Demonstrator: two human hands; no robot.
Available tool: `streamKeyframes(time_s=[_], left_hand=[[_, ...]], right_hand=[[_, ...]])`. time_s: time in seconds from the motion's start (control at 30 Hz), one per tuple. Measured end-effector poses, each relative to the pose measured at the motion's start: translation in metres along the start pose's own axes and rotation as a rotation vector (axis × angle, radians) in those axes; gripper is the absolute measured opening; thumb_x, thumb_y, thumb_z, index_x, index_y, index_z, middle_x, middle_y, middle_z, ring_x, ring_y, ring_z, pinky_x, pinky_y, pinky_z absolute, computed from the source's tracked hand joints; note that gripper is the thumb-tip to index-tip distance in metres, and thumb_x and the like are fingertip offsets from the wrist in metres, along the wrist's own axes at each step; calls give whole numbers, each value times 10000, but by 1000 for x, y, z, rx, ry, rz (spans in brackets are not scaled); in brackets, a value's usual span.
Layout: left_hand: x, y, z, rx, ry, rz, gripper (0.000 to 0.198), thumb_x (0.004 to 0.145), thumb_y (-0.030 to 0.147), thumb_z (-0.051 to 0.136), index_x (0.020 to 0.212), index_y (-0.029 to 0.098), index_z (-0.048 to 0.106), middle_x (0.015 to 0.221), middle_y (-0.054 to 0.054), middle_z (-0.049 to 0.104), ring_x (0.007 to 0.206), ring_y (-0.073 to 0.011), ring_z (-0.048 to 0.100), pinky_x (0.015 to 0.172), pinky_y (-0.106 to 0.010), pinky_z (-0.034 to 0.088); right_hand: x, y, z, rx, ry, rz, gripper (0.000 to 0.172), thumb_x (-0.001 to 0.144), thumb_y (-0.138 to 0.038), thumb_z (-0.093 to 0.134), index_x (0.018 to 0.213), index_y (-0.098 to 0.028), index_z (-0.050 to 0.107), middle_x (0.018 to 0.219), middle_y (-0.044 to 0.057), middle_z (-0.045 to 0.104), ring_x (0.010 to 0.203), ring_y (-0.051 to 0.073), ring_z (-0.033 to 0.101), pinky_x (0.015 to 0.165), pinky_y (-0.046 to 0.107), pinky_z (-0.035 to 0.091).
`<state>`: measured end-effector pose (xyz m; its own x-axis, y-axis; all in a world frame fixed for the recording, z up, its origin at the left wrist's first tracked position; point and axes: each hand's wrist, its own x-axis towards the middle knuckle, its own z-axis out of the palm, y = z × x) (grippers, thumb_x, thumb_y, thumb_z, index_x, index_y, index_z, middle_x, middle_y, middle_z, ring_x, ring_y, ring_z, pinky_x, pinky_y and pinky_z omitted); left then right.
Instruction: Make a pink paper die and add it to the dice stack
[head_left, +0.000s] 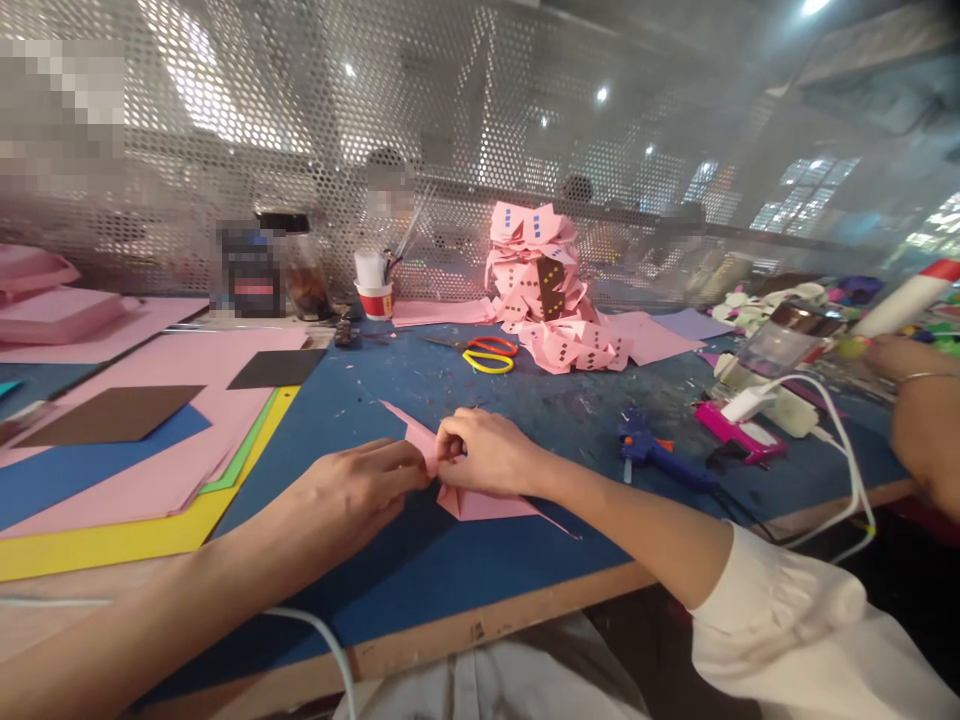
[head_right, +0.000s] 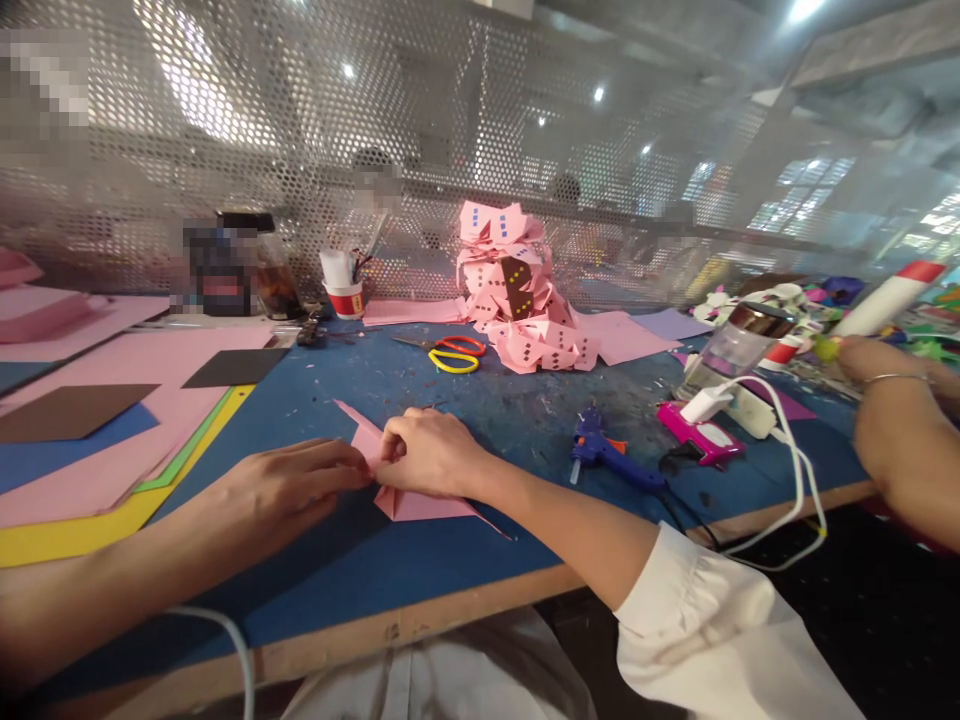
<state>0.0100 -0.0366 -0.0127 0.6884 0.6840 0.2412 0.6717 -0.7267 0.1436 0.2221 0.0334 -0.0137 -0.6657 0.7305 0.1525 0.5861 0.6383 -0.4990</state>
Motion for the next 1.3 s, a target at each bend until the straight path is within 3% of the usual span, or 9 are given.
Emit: streamKeyframes(time_s=[0.17,0.33,0.83,1.3], left_hand=[[-7,-1,0,42,23,25,337,952,66,404,1139,211,645,1103,-69,691,963,-190,676,814,-289,533],[-14,-3,4,66,83,79,364,961,77,405,1209,214,633,1199,-66,689,1026,-182,682,862,-272,554],[-17,-3,8,20,150,80,359,977,95,423,1208,215,669,1191,-58,716,1038,-177,701,896,-275,577],[-19,-4,9,127,138,116,350,984,95,409,1219,202,645,1228,-64,710,1042,-184,710,886,-302,584]], right_hand=[[2,1,0,32,-4,3,167,751,-373,717,786,-218,668,798,-25,641,711,116,547,638,240,346],[4,4,0,69,-18,26,108,716,-299,710,776,-221,664,789,-41,647,702,109,548,614,233,332],[3,5,0,105,-13,11,81,692,-244,667,768,-216,662,794,-32,655,721,118,557,623,231,351],[3,10,3,107,-9,-13,78,719,-240,669,792,-214,672,817,-17,651,706,114,558,643,231,374]])
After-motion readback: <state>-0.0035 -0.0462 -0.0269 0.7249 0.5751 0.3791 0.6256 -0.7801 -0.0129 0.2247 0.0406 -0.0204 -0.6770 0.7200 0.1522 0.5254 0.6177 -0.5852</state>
